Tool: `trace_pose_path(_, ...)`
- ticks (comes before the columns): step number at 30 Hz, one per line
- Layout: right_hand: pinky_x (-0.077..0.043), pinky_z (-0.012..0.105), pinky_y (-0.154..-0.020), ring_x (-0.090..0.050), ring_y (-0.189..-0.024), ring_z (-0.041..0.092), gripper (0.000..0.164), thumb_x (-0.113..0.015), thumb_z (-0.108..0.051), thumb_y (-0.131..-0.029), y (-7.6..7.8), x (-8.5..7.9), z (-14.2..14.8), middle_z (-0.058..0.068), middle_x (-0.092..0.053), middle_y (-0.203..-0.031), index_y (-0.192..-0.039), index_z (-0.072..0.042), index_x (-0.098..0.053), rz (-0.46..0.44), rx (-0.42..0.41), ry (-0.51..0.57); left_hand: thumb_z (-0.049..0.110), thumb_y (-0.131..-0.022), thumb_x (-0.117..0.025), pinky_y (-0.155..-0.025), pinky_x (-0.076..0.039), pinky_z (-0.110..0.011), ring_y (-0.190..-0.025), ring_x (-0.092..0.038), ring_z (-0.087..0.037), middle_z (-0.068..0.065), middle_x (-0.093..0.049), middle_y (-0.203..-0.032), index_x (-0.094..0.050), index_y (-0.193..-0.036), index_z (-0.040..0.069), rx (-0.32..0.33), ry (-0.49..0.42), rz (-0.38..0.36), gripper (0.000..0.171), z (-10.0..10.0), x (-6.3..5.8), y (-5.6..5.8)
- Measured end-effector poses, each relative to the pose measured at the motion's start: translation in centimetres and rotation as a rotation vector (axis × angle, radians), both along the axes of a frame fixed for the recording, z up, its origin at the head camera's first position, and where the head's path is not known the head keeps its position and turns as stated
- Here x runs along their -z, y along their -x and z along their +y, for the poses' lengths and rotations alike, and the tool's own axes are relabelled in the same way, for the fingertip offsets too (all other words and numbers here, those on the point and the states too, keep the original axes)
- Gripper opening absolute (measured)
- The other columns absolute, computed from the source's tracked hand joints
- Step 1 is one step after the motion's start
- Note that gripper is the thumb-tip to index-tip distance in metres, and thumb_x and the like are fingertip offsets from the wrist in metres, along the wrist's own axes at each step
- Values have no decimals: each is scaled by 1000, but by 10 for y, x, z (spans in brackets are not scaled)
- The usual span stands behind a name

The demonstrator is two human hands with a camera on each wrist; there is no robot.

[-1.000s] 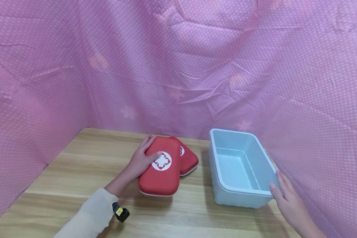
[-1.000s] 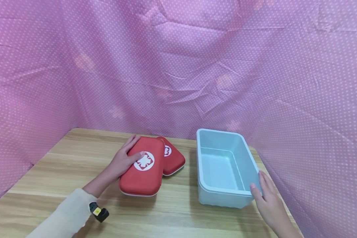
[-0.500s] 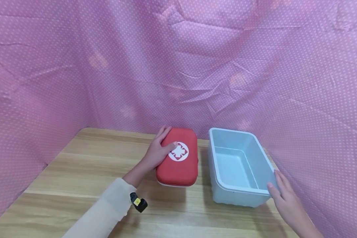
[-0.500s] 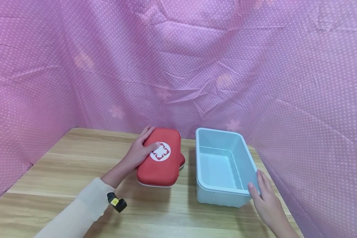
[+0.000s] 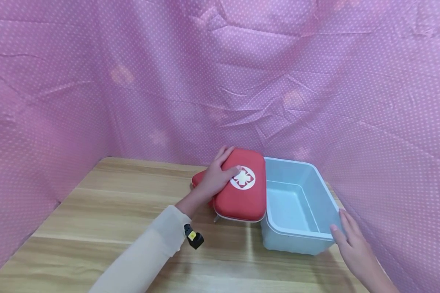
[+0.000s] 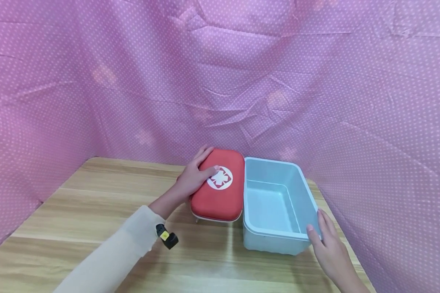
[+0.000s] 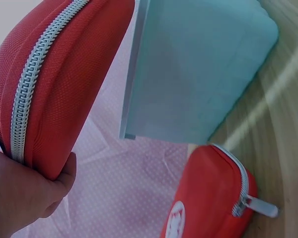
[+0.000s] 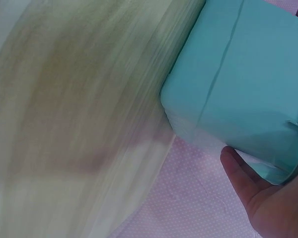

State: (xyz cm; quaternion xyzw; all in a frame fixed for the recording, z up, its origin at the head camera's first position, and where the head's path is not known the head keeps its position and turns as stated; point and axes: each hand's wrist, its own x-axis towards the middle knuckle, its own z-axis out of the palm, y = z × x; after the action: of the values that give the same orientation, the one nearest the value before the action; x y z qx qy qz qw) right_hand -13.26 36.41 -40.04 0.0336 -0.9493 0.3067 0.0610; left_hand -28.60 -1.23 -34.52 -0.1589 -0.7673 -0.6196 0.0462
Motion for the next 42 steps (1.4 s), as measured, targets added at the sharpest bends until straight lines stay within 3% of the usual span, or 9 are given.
trace_pose_path(6, -9, 74, -100, -4, -139, 53, 67, -32, -40, -104, -1, 2, 0, 19, 2, -159, -153, -9, 0, 45, 7, 13, 36, -85, -69, -113, -21, -49, -145, -14, -19, 11, -17, -158, -38, -145, 37, 26, -5, 26, 68, 21, -13, 3)
trace_pose_path(13, -9, 75, -99, -4, -138, 54, 66, -30, -40, -104, -2, 3, -2, 20, 4, -159, -153, -10, 3, 43, 9, 14, 29, -85, -69, -105, -37, -42, -142, -25, -19, 11, -20, -157, -40, -145, 33, 19, 8, 25, 67, 48, -26, 4)
trace_pose_path(22, -10, 76, -97, -5, -136, 56, 67, -29, -40, -104, 0, 2, -5, 21, 3, -158, -153, -7, 1, 39, 33, 1, 28, -85, -68, -100, -43, -41, -138, -31, -22, 8, -21, -157, -41, -146, 29, 0, 6, 11, 67, 82, -31, 14)
trace_pose_path(30, -15, 78, -93, -10, -134, 59, 65, -29, -39, -104, 3, 3, -4, 24, 1, -158, -154, -11, 2, 58, 36, -19, 30, -84, -68, -100, -43, -42, -138, -32, -26, 8, -21, -158, -41, -145, 29, -41, 73, 5, 67, 111, -27, 21)
trace_pose_path(38, -14, 77, -95, -10, -136, 56, 63, -31, -37, -104, 1, 4, -4, 20, -3, -158, -154, -16, 0, 97, 42, -18, 30, -85, -68, -104, -37, -50, -140, -27, -32, 8, -22, -158, -42, -145, 28, -59, 151, -14, 66, 134, -15, 18)
trace_pose_path(42, -13, 76, -97, -11, -138, 54, 61, -32, -36, -104, 1, 5, -4, 19, -5, -159, -154, -16, -3, 123, 43, -13, 31, -86, -68, -100, -43, -46, -140, -26, -33, 8, -21, -158, -41, -146, 29, -39, 178, -43, 66, 145, -10, 14)
